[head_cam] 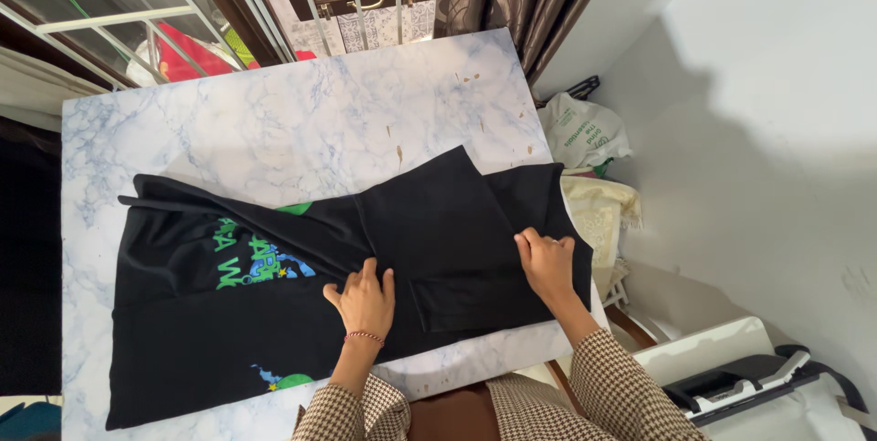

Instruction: The person folds a black t-shirt on a marble-topped table by hand and places the folded garment into an open suitcase on the floor.

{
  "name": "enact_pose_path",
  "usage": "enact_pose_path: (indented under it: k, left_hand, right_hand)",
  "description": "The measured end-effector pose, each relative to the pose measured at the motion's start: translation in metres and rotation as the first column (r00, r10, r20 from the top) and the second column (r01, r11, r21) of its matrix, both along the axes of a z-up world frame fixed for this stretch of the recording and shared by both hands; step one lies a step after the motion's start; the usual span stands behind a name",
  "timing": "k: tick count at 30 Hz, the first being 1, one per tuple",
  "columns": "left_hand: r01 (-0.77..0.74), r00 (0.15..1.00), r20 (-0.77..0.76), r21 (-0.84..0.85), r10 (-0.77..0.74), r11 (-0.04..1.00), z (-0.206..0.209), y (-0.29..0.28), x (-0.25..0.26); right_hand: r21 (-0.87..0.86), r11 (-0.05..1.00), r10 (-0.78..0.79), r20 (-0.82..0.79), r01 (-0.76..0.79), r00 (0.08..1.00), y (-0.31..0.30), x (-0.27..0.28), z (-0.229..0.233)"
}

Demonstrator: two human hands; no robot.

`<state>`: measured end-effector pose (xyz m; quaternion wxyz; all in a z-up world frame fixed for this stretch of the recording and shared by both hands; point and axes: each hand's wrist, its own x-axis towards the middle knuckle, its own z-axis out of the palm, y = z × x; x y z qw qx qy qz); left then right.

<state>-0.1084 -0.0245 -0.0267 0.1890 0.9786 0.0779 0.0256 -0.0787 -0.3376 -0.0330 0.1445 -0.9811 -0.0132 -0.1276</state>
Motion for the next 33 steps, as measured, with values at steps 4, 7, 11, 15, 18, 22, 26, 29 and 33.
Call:
enact_pose_path:
  k: [4,7,11,15,18,22,26,29,33]
  left_hand:
    - [-0.010,0.991,-0.133,0.041,0.015,0.999,0.000,-0.001,0.005]
    - [-0.019,0.971,-0.239,-0.004,0.018,1.000,0.000,0.001,0.017]
    - [-0.163,0.964,-0.249,-0.259,0.097,0.952,-0.020,0.003,0.041]
    - [-0.302,0.948,-0.226,-0.421,0.224,0.855,-0.060,0.006,0.061]
    - [-0.288,0.958,-0.159,-0.501,0.241,0.816,-0.076,0.010,0.070]
    - [-0.315,0.949,-0.222,-0.605,0.225,0.731,-0.051,0.012,0.065]
    - [-0.265,0.958,-0.258,-0.632,0.125,0.728,-0.033,0.012,0.047]
    - [-0.234,0.945,-0.326,-0.600,0.034,0.765,-0.039,0.012,0.033]
    - [-0.145,0.973,-0.231,-0.612,-0.001,0.777,-0.036,0.012,0.032]
  right_hand:
    - [0.003,1.000,-0.029,-0.101,0.029,0.994,0.003,0.001,-0.003]
    - [0.012,0.999,-0.034,-0.115,0.035,0.993,0.011,0.012,-0.004]
    - [0.108,0.991,-0.047,-0.237,0.074,0.970,0.020,0.035,-0.004]
    - [0.275,0.945,-0.049,-0.408,0.174,0.912,0.021,0.060,-0.019]
    - [0.374,0.917,-0.010,-0.327,0.139,0.945,0.022,0.085,-0.045]
    - [0.449,0.892,0.070,-0.001,-0.062,0.998,0.010,0.092,-0.066]
    - [0.547,0.819,-0.048,-0.239,0.176,0.970,-0.005,0.064,-0.058]
    - [0.553,0.816,0.002,-0.288,0.165,0.957,-0.006,0.043,-0.058]
    - [0.557,0.799,-0.016,-0.356,0.226,0.934,-0.008,0.040,-0.055]
